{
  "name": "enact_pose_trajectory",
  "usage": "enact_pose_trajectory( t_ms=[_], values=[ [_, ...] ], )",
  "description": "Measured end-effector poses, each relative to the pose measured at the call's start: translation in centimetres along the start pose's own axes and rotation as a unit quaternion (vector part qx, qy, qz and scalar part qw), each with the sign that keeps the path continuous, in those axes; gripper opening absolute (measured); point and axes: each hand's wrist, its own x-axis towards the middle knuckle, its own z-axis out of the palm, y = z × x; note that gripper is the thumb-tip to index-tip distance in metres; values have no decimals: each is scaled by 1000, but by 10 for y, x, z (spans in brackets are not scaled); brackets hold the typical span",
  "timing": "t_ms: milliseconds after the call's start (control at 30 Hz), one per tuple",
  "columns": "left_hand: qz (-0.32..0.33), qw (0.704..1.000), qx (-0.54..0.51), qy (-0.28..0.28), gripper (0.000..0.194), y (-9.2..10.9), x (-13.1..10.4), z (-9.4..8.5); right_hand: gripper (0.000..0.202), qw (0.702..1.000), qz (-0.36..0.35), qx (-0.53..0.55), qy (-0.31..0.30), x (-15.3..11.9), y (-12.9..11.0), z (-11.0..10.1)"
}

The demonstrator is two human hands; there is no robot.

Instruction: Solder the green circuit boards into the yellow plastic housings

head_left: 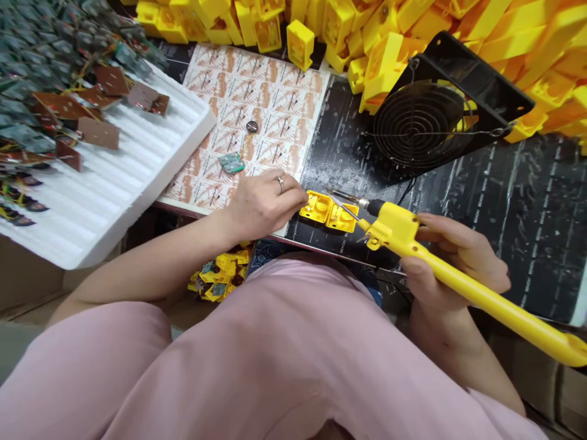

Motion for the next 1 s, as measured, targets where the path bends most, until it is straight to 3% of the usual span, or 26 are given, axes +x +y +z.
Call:
enact_pose_trajectory(
  t_ms=[133,233,433,567,700,833,1000],
  values=[
    [-6,999,-20,-39,28,11,-5,-6,48,995,-19,97,34,6,5,-1],
    [-50,994,-60,-71,28,15,-5,-9,34,993,-2,115,31,4,7,-3],
    [-117,980,-74,-146,28,21,6,-10,48,994,-91,34,-51,4,0,-6],
    [-134,968,-46,-206,29,24,18,-14,28,975,-182,35,-121,17,-7,-1],
    [-141,954,-24,-265,25,25,31,-19,14,965,-221,7,-138,29,-11,3],
    [-158,939,-17,-305,24,26,41,-23,18,955,-263,1,-139,36,-15,7],
    [-161,925,-2,-344,26,27,49,-25,18,939,-287,11,-190,42,-22,6]
  ],
)
